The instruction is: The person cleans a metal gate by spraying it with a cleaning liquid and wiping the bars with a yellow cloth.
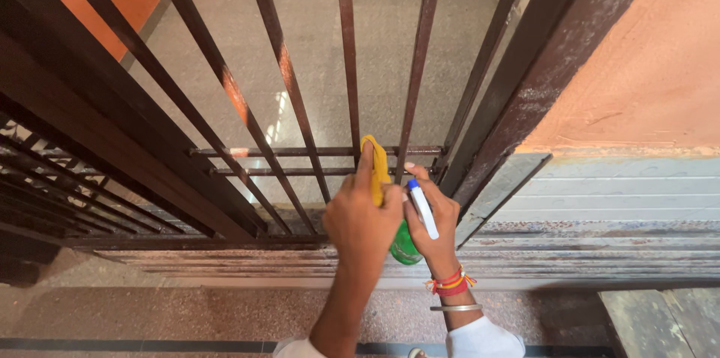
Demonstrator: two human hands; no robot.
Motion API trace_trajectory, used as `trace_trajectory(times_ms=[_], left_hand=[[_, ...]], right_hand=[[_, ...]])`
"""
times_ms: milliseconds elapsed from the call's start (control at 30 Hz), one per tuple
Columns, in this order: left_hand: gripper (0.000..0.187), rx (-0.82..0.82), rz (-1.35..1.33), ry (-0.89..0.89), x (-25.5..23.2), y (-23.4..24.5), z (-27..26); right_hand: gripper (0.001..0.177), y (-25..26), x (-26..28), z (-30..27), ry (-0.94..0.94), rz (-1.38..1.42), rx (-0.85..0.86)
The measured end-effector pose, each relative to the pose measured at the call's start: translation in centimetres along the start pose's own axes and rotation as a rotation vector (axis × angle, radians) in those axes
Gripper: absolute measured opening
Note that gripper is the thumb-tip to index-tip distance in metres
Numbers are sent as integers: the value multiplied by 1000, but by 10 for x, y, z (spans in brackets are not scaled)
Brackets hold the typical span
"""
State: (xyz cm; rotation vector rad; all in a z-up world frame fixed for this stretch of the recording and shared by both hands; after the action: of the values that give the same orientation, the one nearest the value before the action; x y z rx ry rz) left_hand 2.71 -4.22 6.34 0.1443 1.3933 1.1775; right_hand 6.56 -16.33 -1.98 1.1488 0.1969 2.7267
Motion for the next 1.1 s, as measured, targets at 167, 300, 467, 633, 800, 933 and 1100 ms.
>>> trace_trajectory(times_ms=[167,300,467,633,800,933,1100], left_hand=[[68,35,-341,-252,-3,-14,-4],[55,-11,-455,-193,12,2,-10],[59,-47,-374,-332,-14,-8,-38],[84,126,-7,-76,-52,-25,-30],[80,296,-67,-132,-63,-28,-23],[83,181,62,-98,-55,-20,-21],[80,217,70,-48,-53,-26,-20]], right_hand=[[25,1,6,4,133,82,-22],[15,2,11,6,-57,-23,20],[22,3,-18,-13,102,5,12],[29,-7,-68,-40,-70,-69,-52],[43,-21,-61,-45,-447,1391,-80],[34,-12,-74,-46,-286,786,-27],[43,-5,-58,-38,-140,273,6]])
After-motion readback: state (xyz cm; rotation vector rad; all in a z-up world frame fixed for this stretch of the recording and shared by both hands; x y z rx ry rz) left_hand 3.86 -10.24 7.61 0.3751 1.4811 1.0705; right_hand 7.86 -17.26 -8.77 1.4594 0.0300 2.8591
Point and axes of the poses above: each hand's wrist, its own z-axis towards the middle knuckle, its own y-axis out of the back of the hand, x = y × z, the point moved 2 cm from there along z, towards the middle knuckle, and after that the axes turned 11 degrees about y, right-handed, at the moved point
